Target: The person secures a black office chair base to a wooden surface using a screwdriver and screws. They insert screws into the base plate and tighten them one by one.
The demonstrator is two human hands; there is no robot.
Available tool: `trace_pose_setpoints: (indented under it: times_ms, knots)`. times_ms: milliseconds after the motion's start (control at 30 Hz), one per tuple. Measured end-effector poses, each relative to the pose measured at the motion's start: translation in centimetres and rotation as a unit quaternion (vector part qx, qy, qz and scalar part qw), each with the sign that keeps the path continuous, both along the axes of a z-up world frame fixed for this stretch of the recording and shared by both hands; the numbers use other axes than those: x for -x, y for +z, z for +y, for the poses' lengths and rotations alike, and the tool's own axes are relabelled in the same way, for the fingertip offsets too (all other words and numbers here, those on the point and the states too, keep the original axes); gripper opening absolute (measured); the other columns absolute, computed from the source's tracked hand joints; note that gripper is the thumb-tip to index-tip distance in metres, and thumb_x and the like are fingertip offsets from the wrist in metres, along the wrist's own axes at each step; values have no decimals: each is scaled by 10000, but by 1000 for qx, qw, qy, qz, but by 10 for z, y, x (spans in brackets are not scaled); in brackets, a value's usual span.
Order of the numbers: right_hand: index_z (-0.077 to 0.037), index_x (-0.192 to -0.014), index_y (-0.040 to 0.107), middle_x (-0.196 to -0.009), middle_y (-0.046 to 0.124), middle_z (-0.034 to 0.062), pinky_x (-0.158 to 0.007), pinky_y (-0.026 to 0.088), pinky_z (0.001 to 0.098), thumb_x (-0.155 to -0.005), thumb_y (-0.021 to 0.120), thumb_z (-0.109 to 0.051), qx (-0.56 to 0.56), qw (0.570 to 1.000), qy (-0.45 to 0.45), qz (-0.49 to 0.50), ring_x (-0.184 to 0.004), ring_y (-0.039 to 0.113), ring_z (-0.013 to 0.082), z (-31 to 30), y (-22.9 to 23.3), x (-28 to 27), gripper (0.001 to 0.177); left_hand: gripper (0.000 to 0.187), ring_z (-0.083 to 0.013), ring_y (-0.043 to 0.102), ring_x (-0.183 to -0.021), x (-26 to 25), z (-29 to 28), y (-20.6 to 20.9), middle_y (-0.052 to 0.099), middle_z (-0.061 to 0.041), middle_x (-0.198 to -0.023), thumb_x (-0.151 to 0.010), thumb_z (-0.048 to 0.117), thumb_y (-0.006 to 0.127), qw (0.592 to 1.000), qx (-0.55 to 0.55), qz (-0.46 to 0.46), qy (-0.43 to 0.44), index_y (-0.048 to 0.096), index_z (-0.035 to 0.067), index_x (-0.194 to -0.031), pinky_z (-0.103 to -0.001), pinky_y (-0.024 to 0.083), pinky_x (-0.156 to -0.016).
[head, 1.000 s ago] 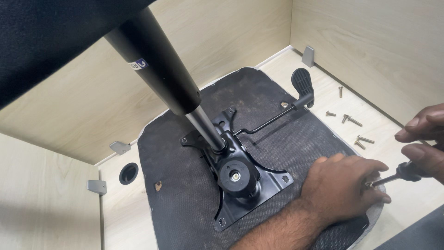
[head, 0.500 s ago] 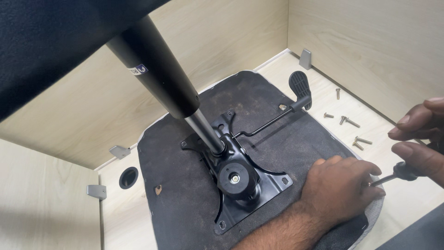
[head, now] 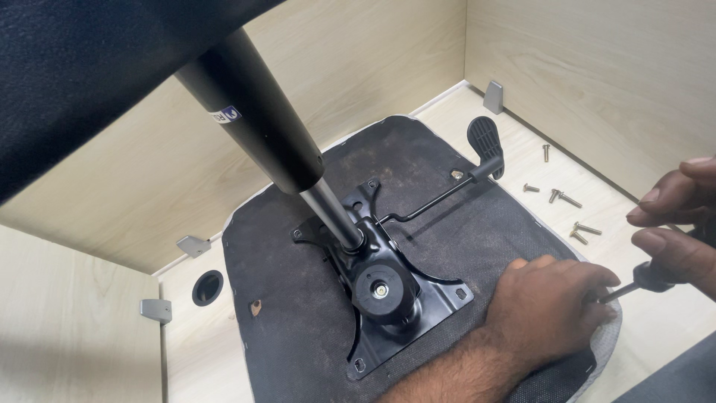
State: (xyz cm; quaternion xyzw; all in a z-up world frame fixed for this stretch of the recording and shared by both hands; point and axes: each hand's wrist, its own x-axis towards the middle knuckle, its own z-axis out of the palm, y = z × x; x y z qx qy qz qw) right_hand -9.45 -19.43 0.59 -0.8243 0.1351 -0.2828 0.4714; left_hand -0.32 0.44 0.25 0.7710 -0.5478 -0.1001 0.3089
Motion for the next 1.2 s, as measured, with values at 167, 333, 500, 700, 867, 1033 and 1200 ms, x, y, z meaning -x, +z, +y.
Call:
trace_pose_setpoints:
  times_ms: [167,333,500,700,867,1033,1200]
  knots:
    - [-117,-1545,370,-1131,611,154,-604,684,339,-912,651,33,7,1000,-20,7,-917,749,266,5,2,4,708,479,-166,699,-1123,1,-1,-1,738,17,-1046,-894,488,733,1000,24,-17,9,693,224,-1291,-438,498,-1010]
    - [-110,-1498,417,-1065,647,145,-585,639,340,-939,664,22,16,1000,-23,7,-750,757,244,0,-4,4,625,425,-159,706,-1063,-3,5,3,753,37,-1013,-938,383,667,999,22,18,-28,683,236,-1336,-434,492,-964]
    - [-82,-1455,435,-961,635,146,-592,637,348,-984,672,14,-8,1000,-28,-1,-698,746,232,-2,-15,3,536,279,-149,706,-1015,-3,3,0,769,62,-1029,-982,305,622,999,14,23,-22,709,264,-1244,-430,486,-989]
    - [-45,-1389,438,-1016,615,149,-630,686,346,-999,657,5,-42,999,-25,-12,-876,733,228,-14,-34,13,450,320,-164,701,-1073,-1,-1,-4,757,42,-1046,-939,386,688,1000,3,3,0,708,260,-1233,-433,486,-1015]
    - [-22,-1340,447,-978,601,134,-602,685,328,-995,683,-52,-86,996,1,-18,-938,733,219,-57,-79,16,420,396,-161,709,-1070,-4,1,-1,753,30,-1067,-924,402,696,1000,6,15,-13,683,255,-1291,-430,491,-1004]
    - [50,-1130,510,-980,606,163,-619,676,348,-1012,694,-69,-154,986,-24,61,-865,728,270,-112,-133,18,248,423,-142,723,-966,-6,1,-5,776,76,-1022,-978,317,637,999,-14,7,-38,654,356,-1399,-385,518,-924]
    - [26,-1166,496,-1035,589,109,-644,654,259,-1013,676,-89,-67,995,48,-50,-915,709,184,-147,-186,11,263,373,-119,723,-944,-2,-3,-14,775,91,-984,-981,365,654,1000,-11,-17,-14,675,364,-1354,-387,518,-953]
